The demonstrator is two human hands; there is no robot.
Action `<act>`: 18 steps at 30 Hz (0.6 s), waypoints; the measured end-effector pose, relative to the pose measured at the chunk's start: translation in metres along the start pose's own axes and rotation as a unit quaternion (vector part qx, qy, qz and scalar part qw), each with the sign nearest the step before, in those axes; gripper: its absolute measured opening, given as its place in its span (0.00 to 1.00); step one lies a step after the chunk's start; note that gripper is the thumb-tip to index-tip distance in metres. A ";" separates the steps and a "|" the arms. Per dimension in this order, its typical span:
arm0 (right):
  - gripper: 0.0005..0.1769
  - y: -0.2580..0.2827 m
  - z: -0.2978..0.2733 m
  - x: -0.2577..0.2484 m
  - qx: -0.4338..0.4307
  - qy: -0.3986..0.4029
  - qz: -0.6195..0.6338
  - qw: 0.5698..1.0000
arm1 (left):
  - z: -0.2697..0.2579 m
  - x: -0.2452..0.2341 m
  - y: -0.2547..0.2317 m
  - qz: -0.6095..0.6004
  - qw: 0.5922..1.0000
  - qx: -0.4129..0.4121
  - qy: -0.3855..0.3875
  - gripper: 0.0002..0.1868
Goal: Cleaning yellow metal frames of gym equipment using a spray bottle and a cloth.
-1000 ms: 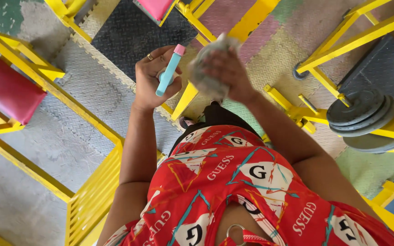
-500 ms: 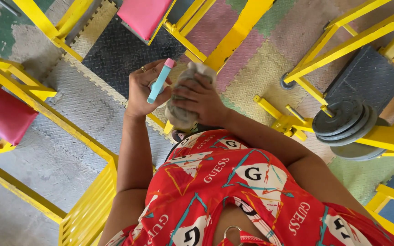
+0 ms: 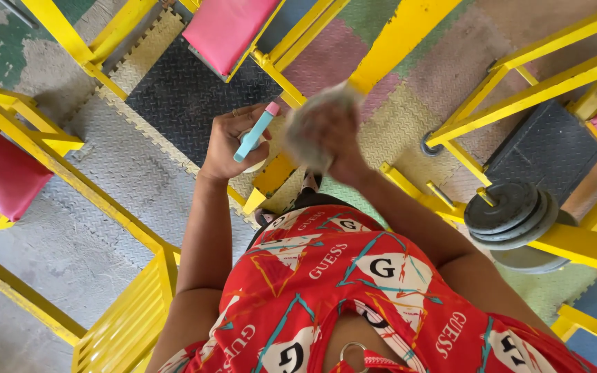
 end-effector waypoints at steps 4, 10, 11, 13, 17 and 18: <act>0.28 0.056 0.007 -0.023 -0.144 0.050 0.028 0.988 | 0.004 0.001 0.012 -0.007 1.000 -0.013 -0.005 0.26; 0.26 0.002 -0.008 -0.022 -0.085 -0.037 0.008 0.996 | 0.002 0.006 0.013 0.003 1.000 -0.004 0.015 0.30; 0.30 0.000 -0.003 -0.029 -0.029 -0.099 -0.001 0.995 | -0.001 0.005 0.019 -0.011 0.999 0.040 0.015 0.20; 0.34 0.007 -0.007 -0.030 0.029 -0.161 -0.009 0.987 | -0.004 0.003 0.019 -0.025 0.996 0.084 0.017 0.12; 0.42 0.034 -0.020 -0.003 0.191 -0.165 0.118 0.960 | -0.009 0.000 0.018 0.042 0.997 0.037 0.045 0.25; 0.45 0.044 -0.019 0.001 0.216 -0.175 0.163 0.946 | -0.011 0.000 0.016 0.047 0.996 0.070 0.039 0.21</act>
Point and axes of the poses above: each hand's wrist, its own z-axis towards the middle knuckle, its own x-axis out of the palm, y = z × x, the point moved 6 cm from there along z, towards the middle knuckle, and after that the axes turned 4 degrees about -y, right-handed, at the moved point
